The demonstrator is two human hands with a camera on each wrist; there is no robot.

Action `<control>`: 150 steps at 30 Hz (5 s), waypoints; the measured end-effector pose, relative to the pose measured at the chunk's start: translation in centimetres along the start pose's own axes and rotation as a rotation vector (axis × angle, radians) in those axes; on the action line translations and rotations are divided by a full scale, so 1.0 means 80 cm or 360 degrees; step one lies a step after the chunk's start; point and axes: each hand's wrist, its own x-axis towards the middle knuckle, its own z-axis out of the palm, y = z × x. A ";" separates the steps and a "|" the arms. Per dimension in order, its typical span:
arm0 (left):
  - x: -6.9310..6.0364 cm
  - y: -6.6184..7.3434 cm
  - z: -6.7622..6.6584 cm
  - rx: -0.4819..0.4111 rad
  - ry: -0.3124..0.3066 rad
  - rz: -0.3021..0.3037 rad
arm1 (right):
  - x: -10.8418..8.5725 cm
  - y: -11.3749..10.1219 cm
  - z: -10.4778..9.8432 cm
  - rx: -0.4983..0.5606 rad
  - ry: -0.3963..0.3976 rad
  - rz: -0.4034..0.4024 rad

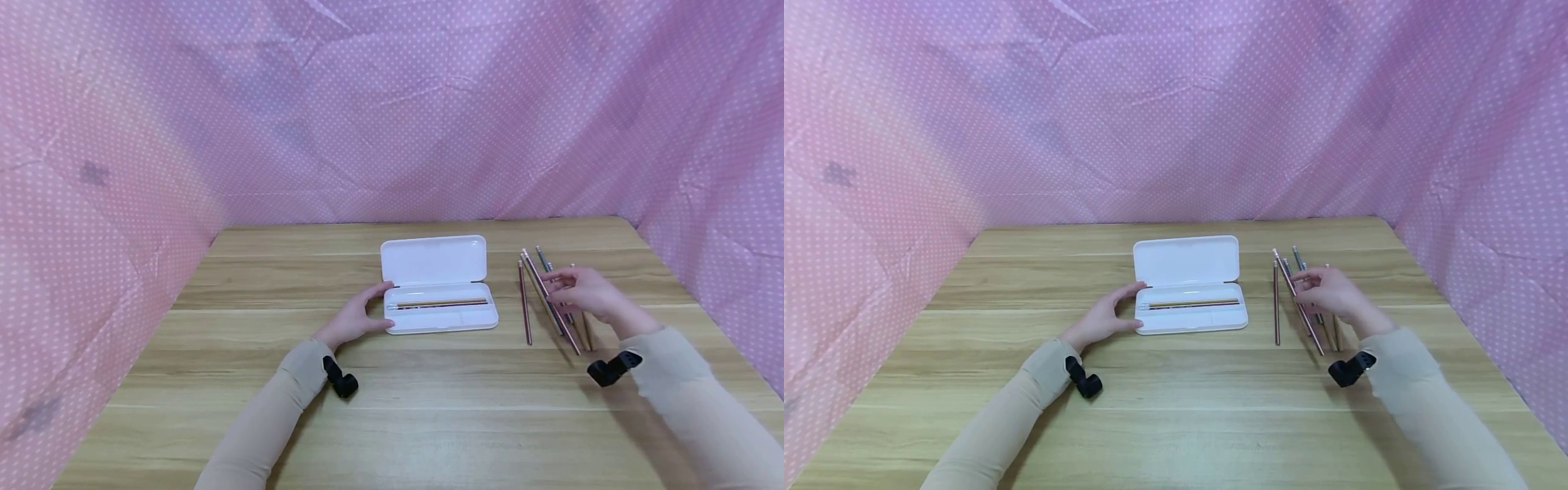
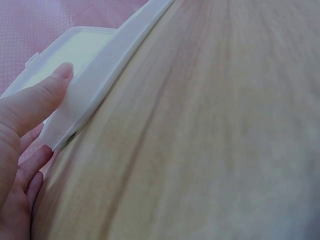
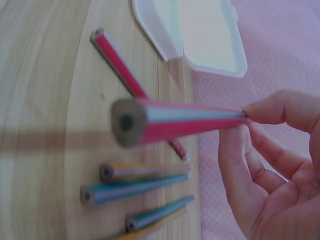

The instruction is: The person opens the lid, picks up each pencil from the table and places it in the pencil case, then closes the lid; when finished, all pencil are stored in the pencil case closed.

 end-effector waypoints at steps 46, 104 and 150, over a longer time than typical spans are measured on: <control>0.002 0.002 -0.003 0.0019 -0.0017 -0.0009 | 0.094 -0.106 0.121 -0.0539 -0.0023 -0.0713; 0.003 0.001 -0.006 0.0031 -0.0035 -0.0047 | 0.135 -0.111 0.166 -0.1332 -0.0491 -0.0779; -0.004 0.010 0.008 -0.0027 -0.0001 -0.0036 | 0.068 -0.031 0.071 -0.0411 -0.0138 -0.0518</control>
